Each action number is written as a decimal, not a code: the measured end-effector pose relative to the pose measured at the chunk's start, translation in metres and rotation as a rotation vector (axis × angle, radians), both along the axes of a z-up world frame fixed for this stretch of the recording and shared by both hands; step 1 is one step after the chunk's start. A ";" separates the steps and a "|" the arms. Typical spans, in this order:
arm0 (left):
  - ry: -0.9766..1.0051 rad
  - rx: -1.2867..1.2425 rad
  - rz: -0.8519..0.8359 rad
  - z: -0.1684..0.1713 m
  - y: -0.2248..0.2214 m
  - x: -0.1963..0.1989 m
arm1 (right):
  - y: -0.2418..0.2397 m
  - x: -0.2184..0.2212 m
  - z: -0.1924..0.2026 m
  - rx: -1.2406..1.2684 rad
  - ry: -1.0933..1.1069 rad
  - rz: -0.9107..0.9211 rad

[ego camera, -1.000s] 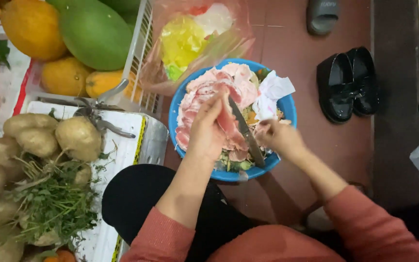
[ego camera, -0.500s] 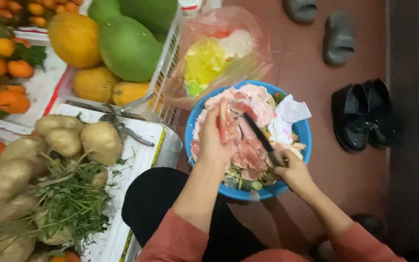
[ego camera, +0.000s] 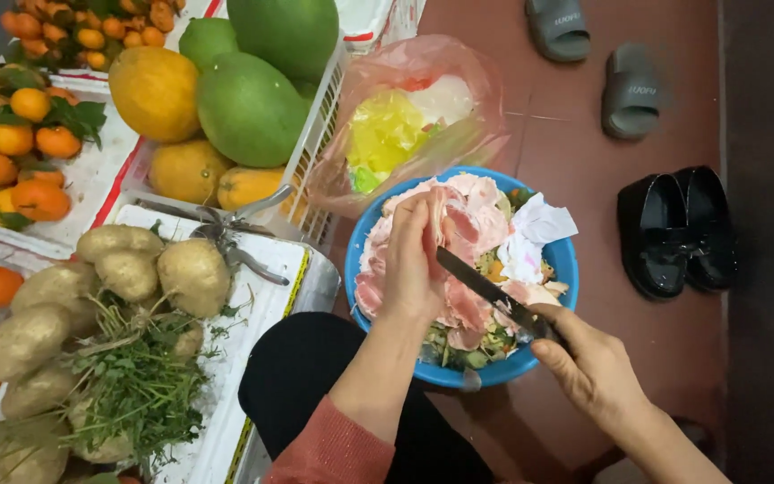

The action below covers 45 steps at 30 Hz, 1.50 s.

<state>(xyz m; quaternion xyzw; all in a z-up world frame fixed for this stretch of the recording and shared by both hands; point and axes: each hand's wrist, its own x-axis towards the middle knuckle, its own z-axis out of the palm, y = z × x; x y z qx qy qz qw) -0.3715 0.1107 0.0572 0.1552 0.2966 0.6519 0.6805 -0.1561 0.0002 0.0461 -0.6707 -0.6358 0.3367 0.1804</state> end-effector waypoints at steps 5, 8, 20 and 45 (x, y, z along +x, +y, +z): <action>-0.011 0.000 -0.037 0.000 -0.006 -0.001 | 0.001 0.000 -0.007 0.093 -0.121 0.030; 0.039 0.011 -0.031 -0.007 -0.008 0.001 | 0.002 -0.003 -0.005 0.203 -0.123 0.031; 0.036 0.019 -0.051 0.002 -0.011 0.003 | 0.007 -0.012 0.005 0.389 -0.190 0.086; 0.153 -0.349 -0.095 0.024 -0.028 0.043 | 0.035 -0.020 0.010 0.516 -0.314 -0.006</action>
